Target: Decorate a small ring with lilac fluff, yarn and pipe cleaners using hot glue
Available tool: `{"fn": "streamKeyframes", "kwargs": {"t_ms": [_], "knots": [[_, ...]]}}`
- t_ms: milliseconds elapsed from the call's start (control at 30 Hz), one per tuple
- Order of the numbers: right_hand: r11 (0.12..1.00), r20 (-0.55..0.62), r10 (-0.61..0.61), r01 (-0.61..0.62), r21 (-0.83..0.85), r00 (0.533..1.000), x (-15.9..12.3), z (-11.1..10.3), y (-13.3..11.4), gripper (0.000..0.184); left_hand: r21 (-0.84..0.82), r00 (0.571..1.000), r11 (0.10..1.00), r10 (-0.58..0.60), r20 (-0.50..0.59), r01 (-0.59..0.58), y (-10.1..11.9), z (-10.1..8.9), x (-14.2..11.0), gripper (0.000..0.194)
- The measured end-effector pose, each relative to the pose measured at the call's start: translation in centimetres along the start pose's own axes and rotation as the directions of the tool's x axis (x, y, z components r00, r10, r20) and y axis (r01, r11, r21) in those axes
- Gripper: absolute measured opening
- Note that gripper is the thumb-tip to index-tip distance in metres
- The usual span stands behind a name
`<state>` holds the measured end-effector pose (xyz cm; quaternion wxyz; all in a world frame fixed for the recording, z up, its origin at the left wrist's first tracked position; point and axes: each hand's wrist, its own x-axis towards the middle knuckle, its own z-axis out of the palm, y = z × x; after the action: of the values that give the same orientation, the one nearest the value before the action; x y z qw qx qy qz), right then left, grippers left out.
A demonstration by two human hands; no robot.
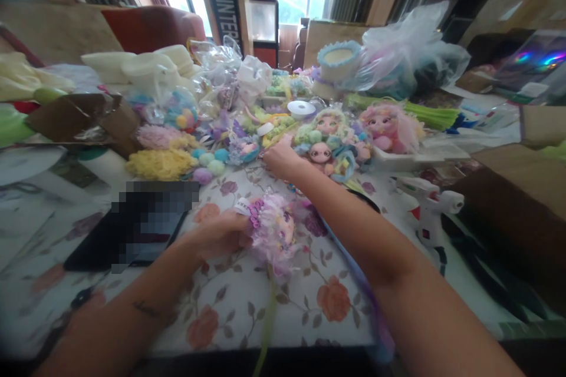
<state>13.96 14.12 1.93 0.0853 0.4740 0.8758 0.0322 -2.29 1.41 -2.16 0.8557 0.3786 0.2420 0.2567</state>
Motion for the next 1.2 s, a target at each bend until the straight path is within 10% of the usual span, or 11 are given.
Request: {"fn": "streamKeyframes", "kwargs": {"t_ms": [300,700,1000,1200], "knots": [[0.994,0.057,0.001,0.005,-0.112,0.998,1.5,-1.5,-1.0,0.03,0.012,0.986,0.998,0.069,-0.149,-0.068,1.0,-0.4,0.3,0.024],[0.995,-0.22,0.092,-0.081,0.057,0.971,1.9,-3.1,2.8,0.037,0.035,0.993,0.998,0.053,-0.104,-0.05,0.9,-0.3,0.4,0.025],[0.986,-0.053,-0.107,0.113,0.122,0.993,1.1,-1.5,0.3,0.018,0.048,0.992,0.998,0.048,-0.117,-0.042,0.9,-0.1,0.3,0.025],[0.962,-0.073,-0.224,0.232,0.147,0.972,1.8,0.2,-1.6,0.037,0.045,0.991,0.998,0.048,-0.125,-0.043,0.8,-0.1,0.3,0.029]]}}
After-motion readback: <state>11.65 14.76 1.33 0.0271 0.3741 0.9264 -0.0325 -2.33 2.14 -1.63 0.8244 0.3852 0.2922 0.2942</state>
